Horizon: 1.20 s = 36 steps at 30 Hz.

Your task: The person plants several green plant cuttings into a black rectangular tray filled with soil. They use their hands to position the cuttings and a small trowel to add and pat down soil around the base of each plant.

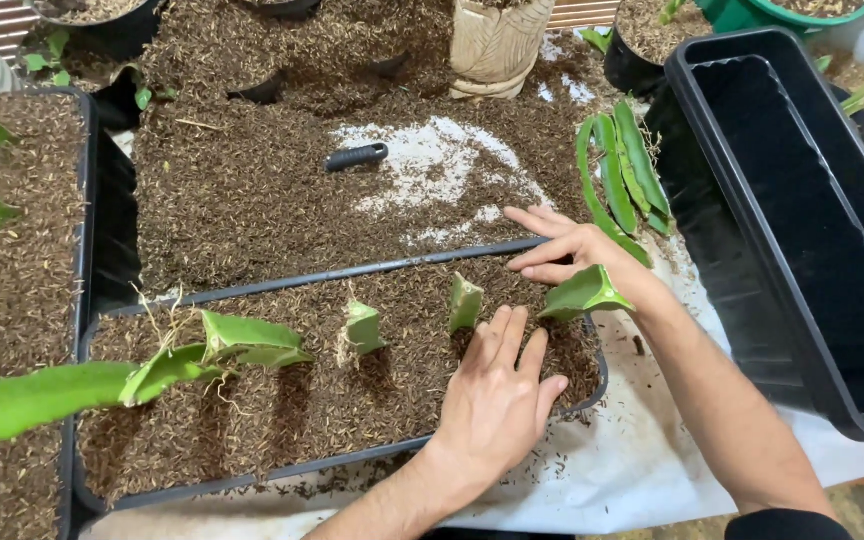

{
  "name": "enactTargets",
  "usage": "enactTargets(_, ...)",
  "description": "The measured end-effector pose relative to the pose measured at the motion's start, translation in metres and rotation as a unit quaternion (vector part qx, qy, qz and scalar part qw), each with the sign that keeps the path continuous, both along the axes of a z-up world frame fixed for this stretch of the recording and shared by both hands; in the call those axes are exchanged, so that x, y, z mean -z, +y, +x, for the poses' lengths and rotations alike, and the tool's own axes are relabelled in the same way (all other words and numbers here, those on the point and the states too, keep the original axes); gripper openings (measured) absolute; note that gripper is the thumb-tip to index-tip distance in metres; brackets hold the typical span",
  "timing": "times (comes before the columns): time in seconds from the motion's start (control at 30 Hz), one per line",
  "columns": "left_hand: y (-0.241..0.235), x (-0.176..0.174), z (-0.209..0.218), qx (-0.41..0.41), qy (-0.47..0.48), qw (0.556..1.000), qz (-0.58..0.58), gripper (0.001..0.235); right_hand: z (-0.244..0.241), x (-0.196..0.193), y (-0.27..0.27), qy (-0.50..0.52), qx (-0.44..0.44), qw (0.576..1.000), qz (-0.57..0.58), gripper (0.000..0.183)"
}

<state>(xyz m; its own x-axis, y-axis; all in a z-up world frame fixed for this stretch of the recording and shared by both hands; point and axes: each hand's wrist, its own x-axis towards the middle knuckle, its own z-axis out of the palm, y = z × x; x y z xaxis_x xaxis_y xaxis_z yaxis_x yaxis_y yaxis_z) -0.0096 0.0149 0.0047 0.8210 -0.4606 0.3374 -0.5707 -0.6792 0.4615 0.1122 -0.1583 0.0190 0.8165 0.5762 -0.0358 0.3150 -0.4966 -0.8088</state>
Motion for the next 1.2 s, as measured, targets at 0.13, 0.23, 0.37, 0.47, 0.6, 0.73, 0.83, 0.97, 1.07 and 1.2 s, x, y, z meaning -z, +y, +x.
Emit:
enactTargets(0.13,0.005,-0.004,-0.002,0.009,0.001,1.000,0.020,0.051,-0.013,-0.001,-0.007,-0.060,-0.002,0.998,0.003,0.023)
enactTargets(0.23,0.015,-0.014,-0.007,0.034,0.007,0.999,-0.017,0.041,-0.041,-0.009,-0.017,0.008,0.117,0.989,0.088,0.025)
enactTargets(0.37,0.015,-0.006,-0.006,0.030,-0.032,0.999,-0.026,0.033,-0.077,-0.005,-0.013,-0.030,0.158,0.984,0.071,0.030)
enactTargets(0.47,0.010,0.003,-0.002,0.025,-0.021,0.999,0.000,0.037,-0.088,0.011,-0.005,-0.079,0.220,0.971,0.048,0.032)
enactTargets(0.6,0.011,0.005,-0.002,0.039,0.007,0.999,0.021,0.040,-0.099,0.001,0.007,-0.066,0.270,0.957,0.086,0.028)
enactTargets(0.73,0.025,-0.011,-0.009,0.075,-0.037,0.996,-0.029,0.036,-0.133,0.007,0.011,-0.103,0.364,0.925,0.038,0.038)
enactTargets(0.83,0.023,-0.004,-0.010,0.063,-0.082,0.994,-0.017,0.035,-0.155,0.011,0.025,-0.362,0.327,0.873,0.002,0.033)
enactTargets(0.97,0.018,0.008,-0.005,0.064,-0.065,0.996,0.026,0.039,-0.154,0.017,0.034,-0.423,0.239,0.863,-0.136,0.013)
enactTargets(1.07,0.015,0.010,-0.005,0.050,-0.065,0.997,0.013,0.038,-0.151,0.020,0.033,-0.410,0.241,0.860,-0.186,0.015)
enactTargets(1.2,0.019,0.007,-0.008,0.065,-0.040,0.997,0.025,0.041,-0.150,0.021,0.032,-0.404,0.237,0.864,-0.184,0.017)
